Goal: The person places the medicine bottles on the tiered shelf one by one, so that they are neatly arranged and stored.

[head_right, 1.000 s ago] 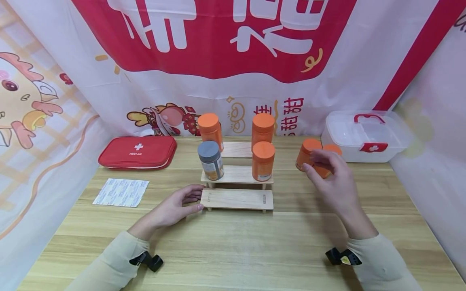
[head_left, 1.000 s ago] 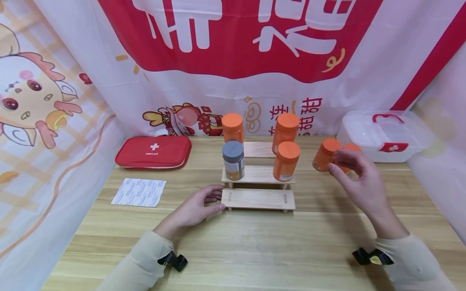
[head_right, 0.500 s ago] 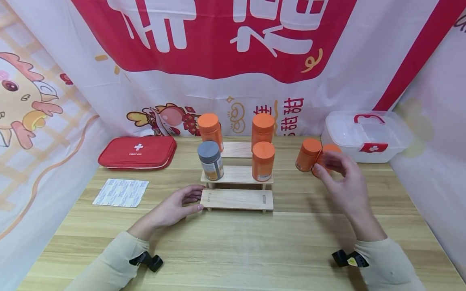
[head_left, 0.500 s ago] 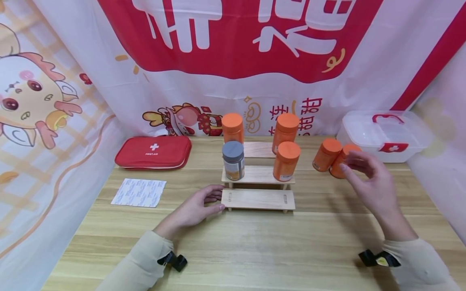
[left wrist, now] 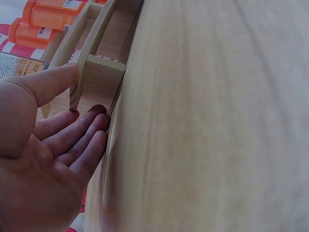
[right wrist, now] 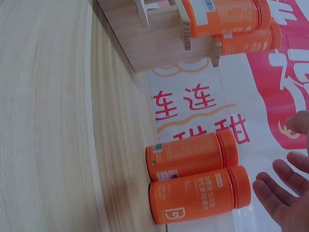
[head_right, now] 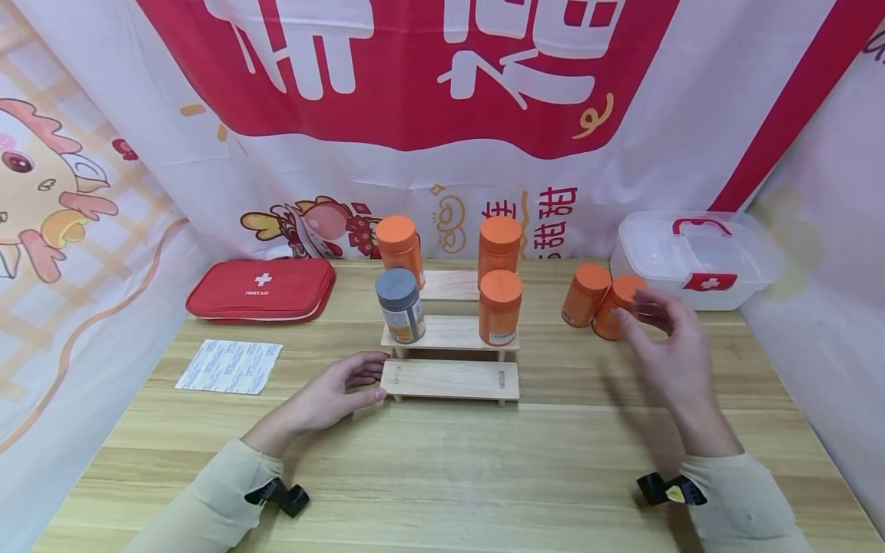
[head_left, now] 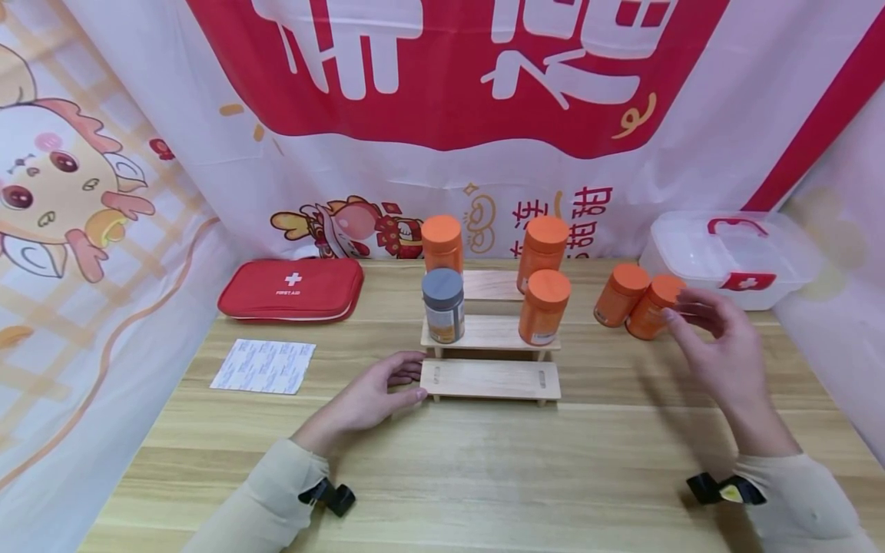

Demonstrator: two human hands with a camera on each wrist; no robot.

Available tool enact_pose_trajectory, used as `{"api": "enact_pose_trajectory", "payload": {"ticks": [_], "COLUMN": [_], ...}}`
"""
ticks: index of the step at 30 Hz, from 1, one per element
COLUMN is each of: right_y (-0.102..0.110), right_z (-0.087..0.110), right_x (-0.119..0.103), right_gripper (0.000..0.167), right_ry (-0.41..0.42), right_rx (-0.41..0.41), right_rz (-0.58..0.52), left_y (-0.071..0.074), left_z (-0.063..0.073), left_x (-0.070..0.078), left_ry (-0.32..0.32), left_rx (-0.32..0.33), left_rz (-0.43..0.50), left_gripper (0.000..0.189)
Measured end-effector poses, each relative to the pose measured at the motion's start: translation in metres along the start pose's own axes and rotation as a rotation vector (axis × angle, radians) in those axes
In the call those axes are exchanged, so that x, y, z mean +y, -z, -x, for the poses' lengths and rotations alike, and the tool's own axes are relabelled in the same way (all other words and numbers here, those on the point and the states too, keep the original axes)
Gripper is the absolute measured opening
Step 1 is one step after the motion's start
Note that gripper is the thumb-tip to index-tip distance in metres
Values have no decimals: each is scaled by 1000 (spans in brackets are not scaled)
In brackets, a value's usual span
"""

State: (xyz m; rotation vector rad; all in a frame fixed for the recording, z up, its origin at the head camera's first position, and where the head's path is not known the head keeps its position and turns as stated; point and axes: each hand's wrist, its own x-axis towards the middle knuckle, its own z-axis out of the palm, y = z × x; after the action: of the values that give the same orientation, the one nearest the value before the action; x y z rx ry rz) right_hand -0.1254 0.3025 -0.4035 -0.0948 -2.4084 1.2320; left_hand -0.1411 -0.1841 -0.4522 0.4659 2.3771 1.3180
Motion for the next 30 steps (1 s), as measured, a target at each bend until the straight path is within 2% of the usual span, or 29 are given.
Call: {"api": "enact_pose_trajectory", "payload": {"ticks": [13, 17, 25, 30], "right_y": [8, 8, 1, -3], "right_z": [-14, -20, -32, -36], "right_x": [22, 29, 41, 43], "right_gripper": [62, 71, 85, 93], "right_ry": [-176, -232, -257, -275], "right_rx": [-53, -103, -216, -240], "right_rz": [69, 86, 80, 88], "left_y": [0, 0, 0, 0], "left_z": [0, 0, 0, 0], "left_x": [-1, -1, -1, -1], "left_ry": [1, 2, 8, 13], "left_rx": [0, 1, 2, 4], "left_rz": [1, 0, -8, -15], "left_gripper": [61, 61, 61, 63]}}
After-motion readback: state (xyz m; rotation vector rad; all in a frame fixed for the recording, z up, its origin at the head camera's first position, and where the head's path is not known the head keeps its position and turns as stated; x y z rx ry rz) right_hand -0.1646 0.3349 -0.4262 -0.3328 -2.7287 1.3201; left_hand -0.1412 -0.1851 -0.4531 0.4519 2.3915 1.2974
